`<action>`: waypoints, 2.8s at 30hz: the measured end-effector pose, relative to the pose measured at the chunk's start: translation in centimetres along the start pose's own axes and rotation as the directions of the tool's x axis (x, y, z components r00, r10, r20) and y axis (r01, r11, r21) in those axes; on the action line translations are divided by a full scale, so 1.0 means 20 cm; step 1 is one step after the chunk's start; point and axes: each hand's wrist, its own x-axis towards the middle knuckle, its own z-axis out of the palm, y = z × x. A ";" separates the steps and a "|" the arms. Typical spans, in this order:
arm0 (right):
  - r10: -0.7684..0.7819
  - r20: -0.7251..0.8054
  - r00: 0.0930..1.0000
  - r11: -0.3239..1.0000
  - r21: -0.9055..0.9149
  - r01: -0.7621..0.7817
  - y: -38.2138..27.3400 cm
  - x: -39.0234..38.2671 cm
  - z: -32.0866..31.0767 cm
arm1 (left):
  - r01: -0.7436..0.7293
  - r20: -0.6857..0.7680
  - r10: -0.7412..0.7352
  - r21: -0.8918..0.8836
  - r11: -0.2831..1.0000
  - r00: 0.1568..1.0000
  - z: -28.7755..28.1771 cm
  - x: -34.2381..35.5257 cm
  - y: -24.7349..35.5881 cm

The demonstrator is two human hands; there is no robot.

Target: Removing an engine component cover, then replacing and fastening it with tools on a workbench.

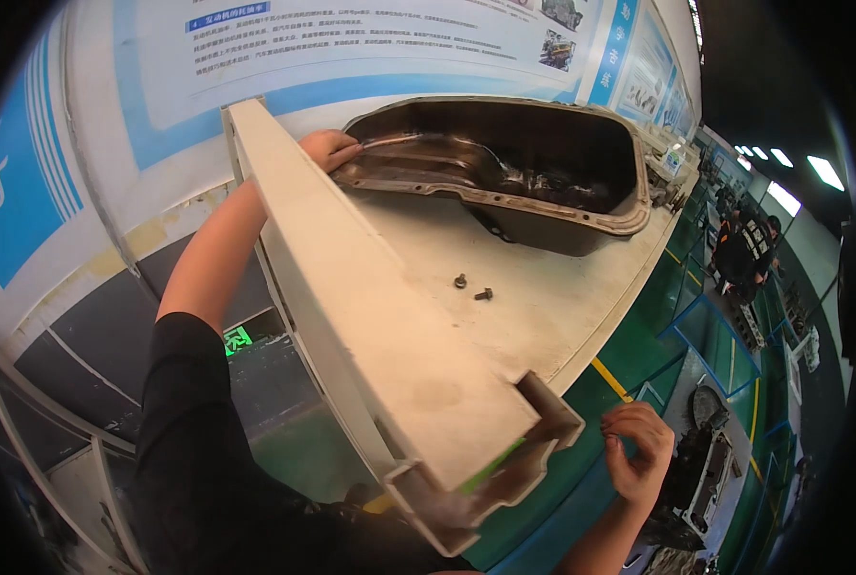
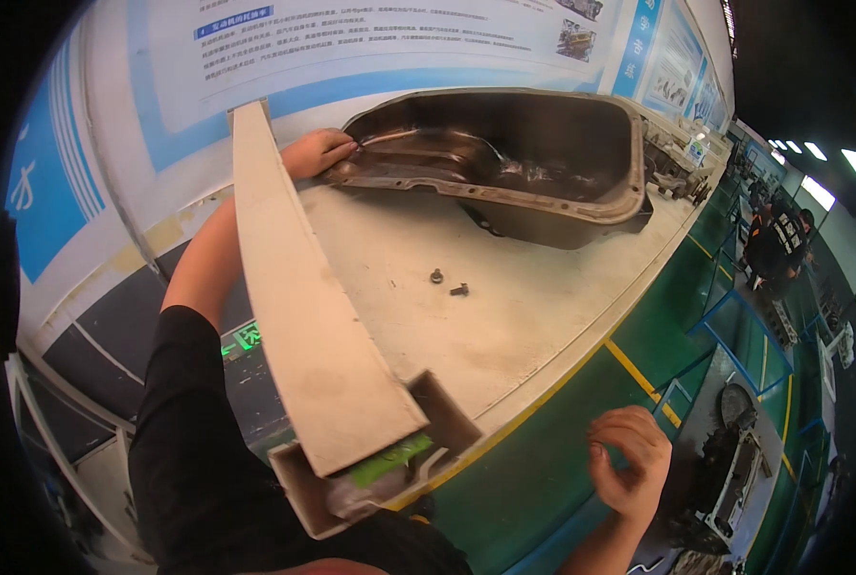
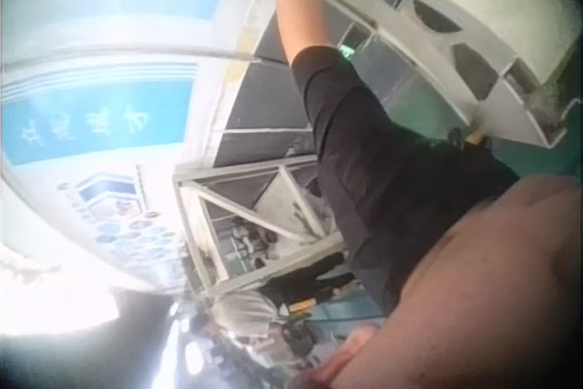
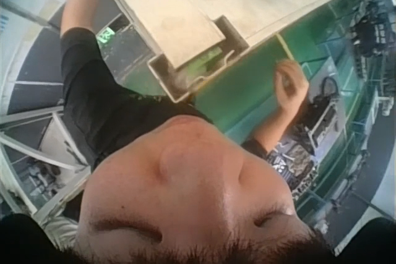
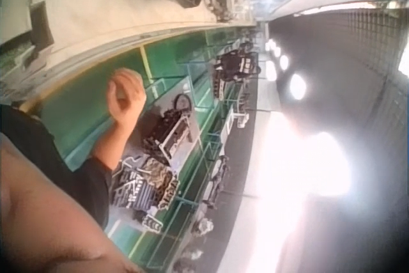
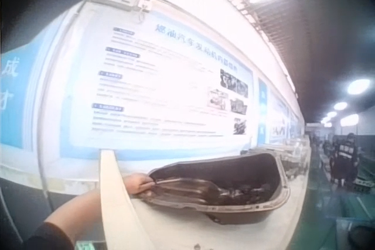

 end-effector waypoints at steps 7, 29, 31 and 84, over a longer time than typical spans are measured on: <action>-0.033 -0.069 0.997 0.999 -0.025 0.032 -0.16 0.01 0.06 | 0.124 0.051 -0.116 -0.206 0.971 0.992 0.03 0.02 -0.01; 0.155 -0.481 0.863 0.889 -0.314 -0.335 -0.24 -0.53 -0.30 | -0.315 -0.425 0.132 -0.394 0.863 0.895 0.07 0.04 -0.12; 0.159 -0.506 0.847 0.885 -0.306 -0.350 -0.22 -0.59 -0.31 | -0.395 -0.454 0.185 -0.428 0.813 0.872 0.09 0.05 -0.01; 0.803 0.201 0.561 0.420 0.478 -0.772 0.01 1.07 0.20 | 0.092 -0.588 -0.093 -0.032 0.995 0.803 0.06 -0.31 0.12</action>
